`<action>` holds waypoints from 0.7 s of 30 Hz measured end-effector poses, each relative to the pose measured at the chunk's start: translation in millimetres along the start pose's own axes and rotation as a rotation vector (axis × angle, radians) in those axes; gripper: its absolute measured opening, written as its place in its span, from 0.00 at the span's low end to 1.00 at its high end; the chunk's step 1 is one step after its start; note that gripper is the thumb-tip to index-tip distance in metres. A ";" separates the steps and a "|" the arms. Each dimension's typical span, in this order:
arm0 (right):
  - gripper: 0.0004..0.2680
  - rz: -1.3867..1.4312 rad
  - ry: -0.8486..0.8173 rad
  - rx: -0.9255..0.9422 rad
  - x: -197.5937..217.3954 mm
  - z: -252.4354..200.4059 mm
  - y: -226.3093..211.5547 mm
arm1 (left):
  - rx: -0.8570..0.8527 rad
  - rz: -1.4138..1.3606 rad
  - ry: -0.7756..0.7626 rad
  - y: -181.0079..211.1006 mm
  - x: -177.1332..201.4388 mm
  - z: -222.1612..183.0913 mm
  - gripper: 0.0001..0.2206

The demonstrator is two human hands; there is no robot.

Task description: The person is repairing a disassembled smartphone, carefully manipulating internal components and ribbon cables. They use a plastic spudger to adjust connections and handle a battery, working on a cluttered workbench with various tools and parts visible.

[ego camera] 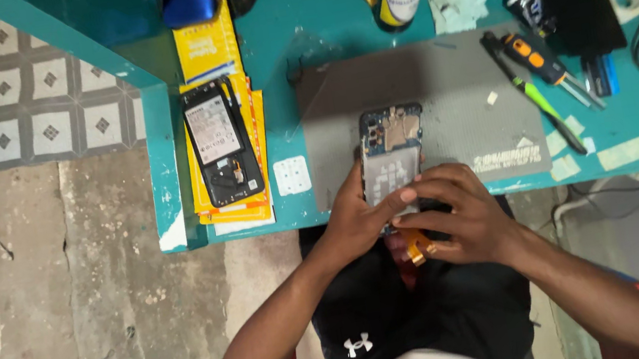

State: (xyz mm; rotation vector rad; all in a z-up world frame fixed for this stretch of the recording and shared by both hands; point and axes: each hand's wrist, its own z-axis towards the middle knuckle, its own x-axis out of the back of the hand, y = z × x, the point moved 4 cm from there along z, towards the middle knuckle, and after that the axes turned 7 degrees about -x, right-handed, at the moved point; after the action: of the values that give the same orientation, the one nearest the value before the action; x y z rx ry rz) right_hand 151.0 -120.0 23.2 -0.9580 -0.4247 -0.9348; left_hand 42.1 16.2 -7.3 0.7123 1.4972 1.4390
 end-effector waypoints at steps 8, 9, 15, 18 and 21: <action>0.12 0.091 0.049 -0.036 -0.7 0.0 0.5 | 0.006 -0.038 0.003 -9.7 2.7 1.0 0.26; 0.12 0.103 0.038 -0.043 0.6 -0.3 0.3 | 0.005 -0.040 0.000 -11.2 2.5 0.8 0.25; 0.10 0.097 0.105 -0.167 5.6 6.4 -5.5 | -0.057 -0.003 0.005 -9.1 3.1 -1.8 0.28; 0.09 0.072 0.156 -0.244 6.0 3.3 -4.1 | -0.058 0.049 -0.024 -14.2 3.9 -3.4 0.31; 0.08 0.212 0.155 -0.304 0.7 -1.9 1.4 | 0.010 0.115 -0.061 -18.5 5.7 -4.2 0.34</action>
State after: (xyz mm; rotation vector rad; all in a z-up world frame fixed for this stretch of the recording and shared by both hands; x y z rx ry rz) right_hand 152.4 -121.6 21.9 -1.1718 -0.0464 -0.8861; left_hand 39.3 16.5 -26.9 0.8529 1.4375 1.4830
